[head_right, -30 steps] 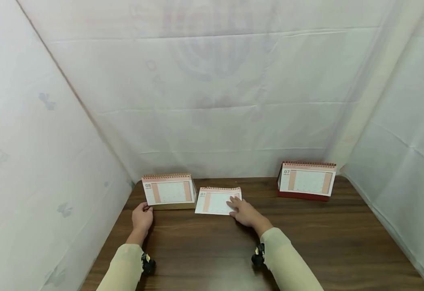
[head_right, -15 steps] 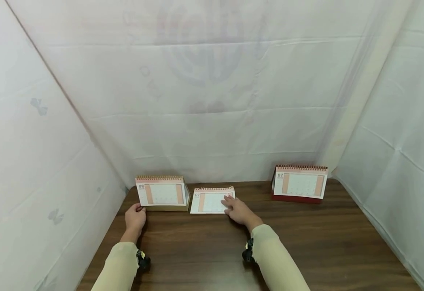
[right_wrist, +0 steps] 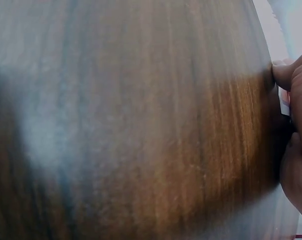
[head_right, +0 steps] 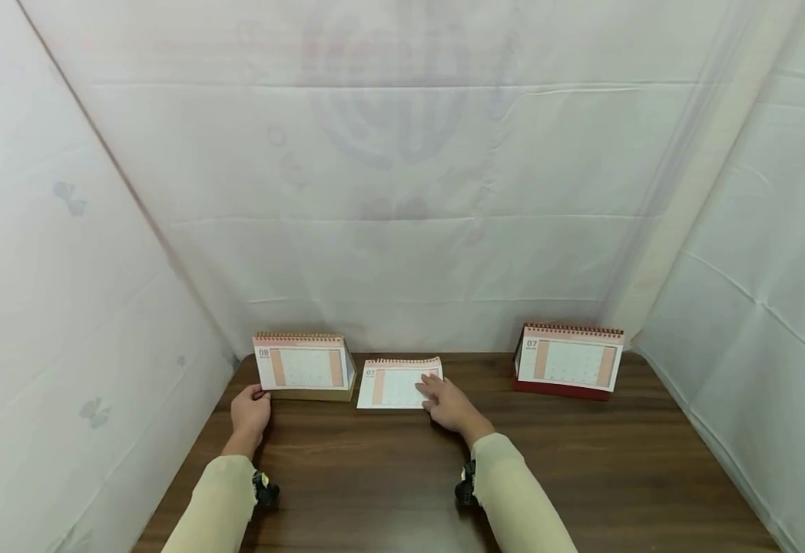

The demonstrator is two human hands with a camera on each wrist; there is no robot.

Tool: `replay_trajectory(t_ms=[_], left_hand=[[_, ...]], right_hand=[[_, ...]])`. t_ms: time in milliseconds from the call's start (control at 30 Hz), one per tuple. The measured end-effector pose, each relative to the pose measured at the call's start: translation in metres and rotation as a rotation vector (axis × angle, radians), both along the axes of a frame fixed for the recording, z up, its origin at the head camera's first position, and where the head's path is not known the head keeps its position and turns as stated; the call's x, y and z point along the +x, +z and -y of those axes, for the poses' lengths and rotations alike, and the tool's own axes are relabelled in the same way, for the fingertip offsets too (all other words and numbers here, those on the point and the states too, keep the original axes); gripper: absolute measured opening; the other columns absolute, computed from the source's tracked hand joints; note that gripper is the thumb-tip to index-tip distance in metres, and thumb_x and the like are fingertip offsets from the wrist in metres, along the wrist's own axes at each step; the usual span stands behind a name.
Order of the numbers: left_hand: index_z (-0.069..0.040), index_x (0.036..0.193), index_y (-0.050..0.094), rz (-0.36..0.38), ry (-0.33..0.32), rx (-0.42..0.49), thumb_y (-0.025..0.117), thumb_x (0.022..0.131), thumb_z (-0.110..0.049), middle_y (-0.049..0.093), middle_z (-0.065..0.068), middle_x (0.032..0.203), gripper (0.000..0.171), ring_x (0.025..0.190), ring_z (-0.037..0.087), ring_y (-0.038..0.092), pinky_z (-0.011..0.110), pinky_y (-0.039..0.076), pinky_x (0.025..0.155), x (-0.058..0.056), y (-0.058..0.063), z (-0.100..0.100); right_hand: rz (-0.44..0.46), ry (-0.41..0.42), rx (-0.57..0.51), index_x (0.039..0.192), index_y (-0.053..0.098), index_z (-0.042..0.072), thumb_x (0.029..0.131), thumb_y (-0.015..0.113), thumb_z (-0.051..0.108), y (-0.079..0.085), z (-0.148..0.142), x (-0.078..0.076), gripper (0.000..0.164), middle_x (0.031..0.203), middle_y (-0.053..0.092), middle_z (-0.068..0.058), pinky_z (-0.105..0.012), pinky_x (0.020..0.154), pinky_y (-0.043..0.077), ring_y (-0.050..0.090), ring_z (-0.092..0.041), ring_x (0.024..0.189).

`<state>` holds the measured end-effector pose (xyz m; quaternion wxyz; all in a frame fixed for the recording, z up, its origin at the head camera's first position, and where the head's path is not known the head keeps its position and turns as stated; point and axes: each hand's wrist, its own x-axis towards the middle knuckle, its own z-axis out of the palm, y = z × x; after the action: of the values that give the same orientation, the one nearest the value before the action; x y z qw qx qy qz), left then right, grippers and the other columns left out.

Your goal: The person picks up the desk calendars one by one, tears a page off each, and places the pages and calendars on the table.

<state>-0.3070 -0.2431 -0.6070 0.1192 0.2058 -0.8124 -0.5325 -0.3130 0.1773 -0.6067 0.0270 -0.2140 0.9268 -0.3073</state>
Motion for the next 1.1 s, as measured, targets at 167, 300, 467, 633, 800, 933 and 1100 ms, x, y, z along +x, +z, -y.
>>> replay_trajectory(t_ms=[167, 300, 467, 633, 800, 933, 1100], left_hand=[[0.010, 0.143, 0.056, -0.021, 0.008, 0.009, 0.047, 0.108, -0.006, 0.057, 0.033, 0.142, 0.039, 0.132, 0.044, 0.054, 0.054, 0.048, 0.109, 0.004, -0.002, 0.002], [0.009, 0.143, 0.057, -0.013, 0.002, 0.005, 0.047, 0.108, -0.006, 0.058, 0.032, 0.142, 0.039, 0.131, 0.043, 0.055, 0.052, 0.048, 0.108, 0.006, -0.009, 0.000], [0.010, 0.143, 0.057, -0.020, 0.017, 0.007, 0.048, 0.108, -0.006, 0.059, 0.032, 0.141, 0.039, 0.130, 0.043, 0.056, 0.051, 0.049, 0.107, 0.007, -0.013, -0.005], [0.010, 0.145, 0.056, -0.029, 0.013, 0.033, 0.048, 0.109, -0.007, 0.058, 0.033, 0.142, 0.040, 0.131, 0.043, 0.056, 0.050, 0.049, 0.107, 0.005, -0.014, -0.010], [0.010, 0.147, 0.054, -0.011, 0.038, 0.039, 0.046, 0.110, -0.008, 0.057, 0.033, 0.144, 0.042, 0.134, 0.044, 0.054, 0.054, 0.048, 0.111, 0.005, -0.013, -0.012], [0.007, 0.148, 0.055, -0.001, 0.062, 0.034, 0.046, 0.111, -0.010, 0.057, 0.031, 0.146, 0.042, 0.138, 0.045, 0.052, 0.057, 0.046, 0.116, 0.003, -0.009, -0.010], [0.004, 0.148, 0.057, -0.010, 0.065, 0.033, 0.049, 0.110, -0.012, 0.058, 0.029, 0.147, 0.041, 0.138, 0.044, 0.053, 0.057, 0.047, 0.116, 0.002, -0.006, -0.008]], right_hand=[[-0.002, 0.011, -0.005, 0.153, 0.057, 0.005, 0.108, 0.057, 0.012, -0.003, 0.001, 0.000, 0.045, 0.170, 0.043, -0.015, -0.057, 0.136, 0.020, 0.031, -0.036, 0.164], [0.002, 0.006, 0.003, 0.152, 0.058, 0.005, 0.108, 0.058, 0.011, -0.004, -0.003, 0.003, 0.045, 0.169, 0.044, -0.016, -0.056, 0.136, 0.020, 0.032, -0.036, 0.164], [0.015, 0.012, 0.005, 0.152, 0.058, 0.004, 0.107, 0.058, 0.011, -0.005, -0.008, 0.005, 0.045, 0.170, 0.043, -0.016, -0.057, 0.136, 0.020, 0.031, -0.037, 0.164], [0.013, -0.002, 0.002, 0.153, 0.058, 0.005, 0.107, 0.058, 0.009, -0.006, -0.010, 0.004, 0.046, 0.170, 0.043, -0.016, -0.058, 0.136, 0.019, 0.031, -0.037, 0.164], [0.020, -0.003, 0.013, 0.153, 0.057, 0.006, 0.107, 0.057, 0.010, -0.007, -0.008, 0.003, 0.046, 0.170, 0.043, -0.015, -0.056, 0.136, 0.019, 0.030, -0.035, 0.164], [0.012, 0.012, 0.022, 0.154, 0.056, 0.006, 0.108, 0.057, 0.011, -0.005, -0.005, 0.000, 0.046, 0.170, 0.043, -0.016, -0.056, 0.136, 0.020, 0.029, -0.035, 0.165], [-0.018, 0.037, 0.025, 0.154, 0.055, 0.003, 0.109, 0.054, 0.011, -0.004, -0.004, -0.001, 0.046, 0.170, 0.041, -0.019, -0.059, 0.135, 0.019, 0.028, -0.039, 0.164]])
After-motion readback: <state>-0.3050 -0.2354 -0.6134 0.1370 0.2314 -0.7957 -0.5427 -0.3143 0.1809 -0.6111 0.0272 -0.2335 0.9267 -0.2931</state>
